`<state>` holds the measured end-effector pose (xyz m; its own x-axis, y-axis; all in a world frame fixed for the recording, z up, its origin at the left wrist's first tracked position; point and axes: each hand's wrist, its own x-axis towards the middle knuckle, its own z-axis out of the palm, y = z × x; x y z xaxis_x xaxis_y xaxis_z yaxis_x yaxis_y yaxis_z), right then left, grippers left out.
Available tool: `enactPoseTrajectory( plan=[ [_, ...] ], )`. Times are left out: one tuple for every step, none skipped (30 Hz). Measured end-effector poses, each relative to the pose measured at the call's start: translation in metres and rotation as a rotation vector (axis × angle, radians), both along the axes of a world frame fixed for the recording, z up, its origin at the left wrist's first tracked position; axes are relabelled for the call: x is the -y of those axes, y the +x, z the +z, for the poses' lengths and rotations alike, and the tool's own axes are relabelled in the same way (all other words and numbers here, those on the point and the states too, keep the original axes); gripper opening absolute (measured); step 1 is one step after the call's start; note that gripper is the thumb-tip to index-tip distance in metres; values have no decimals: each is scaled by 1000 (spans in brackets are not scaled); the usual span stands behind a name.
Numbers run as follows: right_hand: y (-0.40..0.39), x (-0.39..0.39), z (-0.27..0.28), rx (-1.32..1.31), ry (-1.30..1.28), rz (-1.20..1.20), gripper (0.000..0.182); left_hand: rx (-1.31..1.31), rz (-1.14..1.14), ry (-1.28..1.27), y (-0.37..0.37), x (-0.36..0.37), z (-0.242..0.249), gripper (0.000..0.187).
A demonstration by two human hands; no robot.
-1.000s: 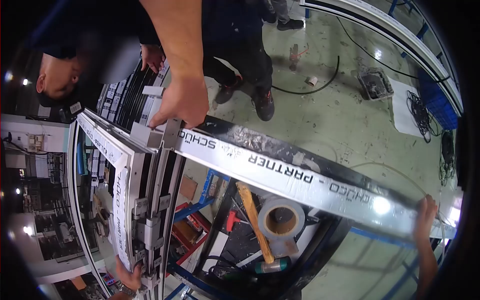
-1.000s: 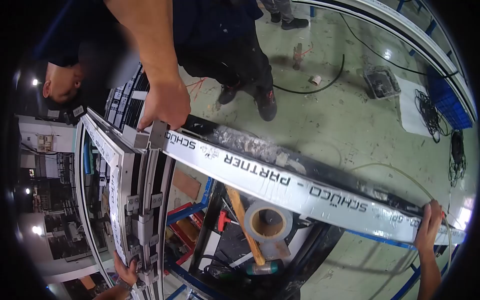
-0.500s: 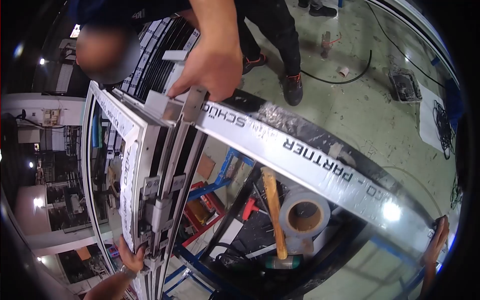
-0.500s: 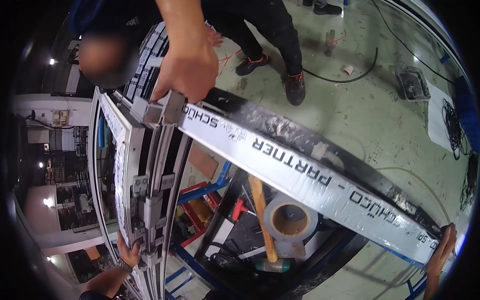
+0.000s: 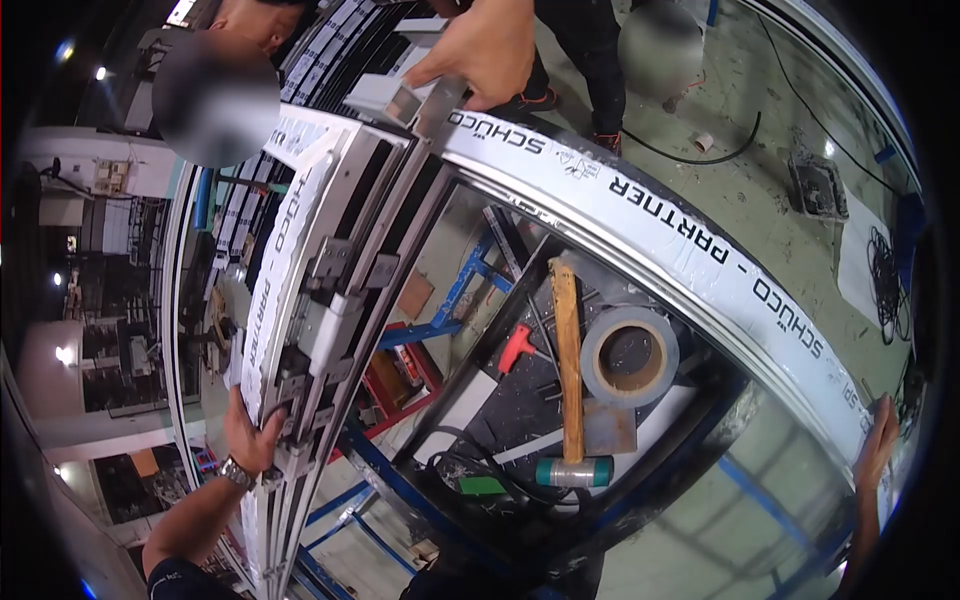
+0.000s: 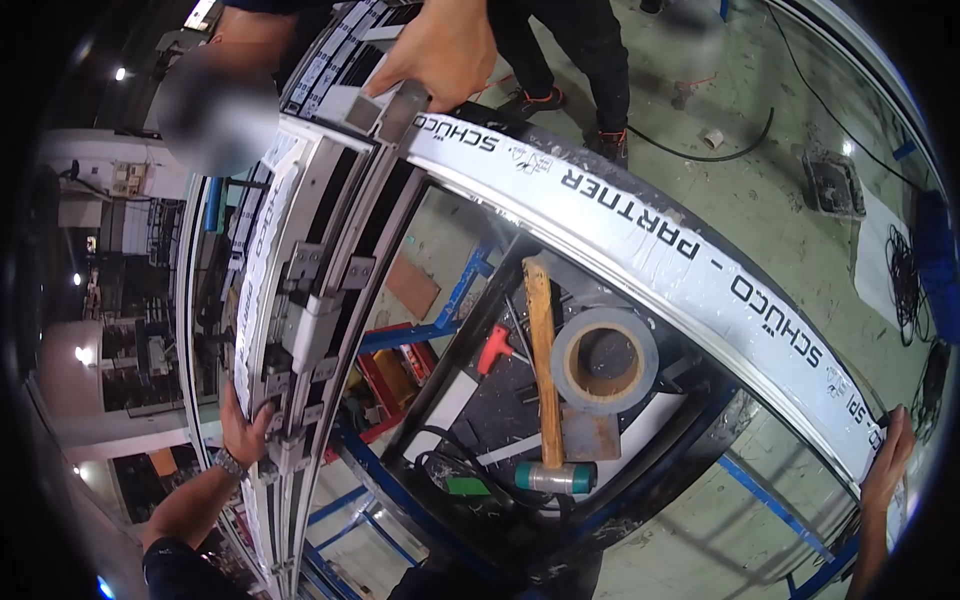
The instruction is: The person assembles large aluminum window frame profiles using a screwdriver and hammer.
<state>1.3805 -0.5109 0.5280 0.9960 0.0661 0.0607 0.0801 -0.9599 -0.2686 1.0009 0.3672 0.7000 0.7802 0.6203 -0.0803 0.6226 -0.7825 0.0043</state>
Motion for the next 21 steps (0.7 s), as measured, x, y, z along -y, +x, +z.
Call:
enactPoseTrajectory(
  plan=[
    [3,-17,7,3,56,-7,53,1,-3,39,-2,-2,-1,86],
    [5,-34,14,6,113,-13,54,3,-4,77,-7,-3,-3,86],
    [8,-50,20,10,169,-20,56,4,-4,113,-8,-3,-7,85],
    [11,-58,29,-52,189,-10,56,10,34,62,1,3,-2,85],
    [14,-63,34,-115,208,0,57,16,73,11,8,9,2,84],
    [15,-67,34,-94,204,-2,57,26,45,87,-4,1,-5,84],
    [16,-71,35,-73,199,-5,57,0,59,35,10,11,3,85],
    [18,-76,40,-112,202,8,58,2,10,173,-1,2,-5,86],
    [20,-78,42,-151,202,19,59,70,-11,77,2,1,-5,85],
    [23,-73,38,-191,286,14,61,61,-48,181,0,2,-7,82],
    [22,-78,38,-162,316,26,62,69,-7,63,9,8,-2,79],
    [20,-88,40,-129,348,36,63,103,-15,43,10,12,-2,76],
    [21,-94,42,-91,381,46,64,140,-49,119,7,13,-5,74],
    [25,-92,43,-139,353,8,64,183,-96,132,7,14,-7,73],
    [33,-82,38,-196,366,-33,65,160,-69,98,6,9,-6,73],
    [38,-72,30,-111,319,-39,65,163,-49,57,5,11,-5,73],
    [33,-85,38,-128,313,-46,66,172,-33,14,8,17,-2,74],
    [27,-96,46,-95,218,-50,70,139,-22,81,4,11,-4,81],
    [23,-105,53,-119,162,-61,72,168,-47,151,-3,12,-4,82],
    [16,-115,60,-86,58,-27,72,200,-71,224,-8,15,-7,84],
    [8,-128,65,-16,-15,-77,71,242,-82,297,-14,18,-9,87]
  ],
)
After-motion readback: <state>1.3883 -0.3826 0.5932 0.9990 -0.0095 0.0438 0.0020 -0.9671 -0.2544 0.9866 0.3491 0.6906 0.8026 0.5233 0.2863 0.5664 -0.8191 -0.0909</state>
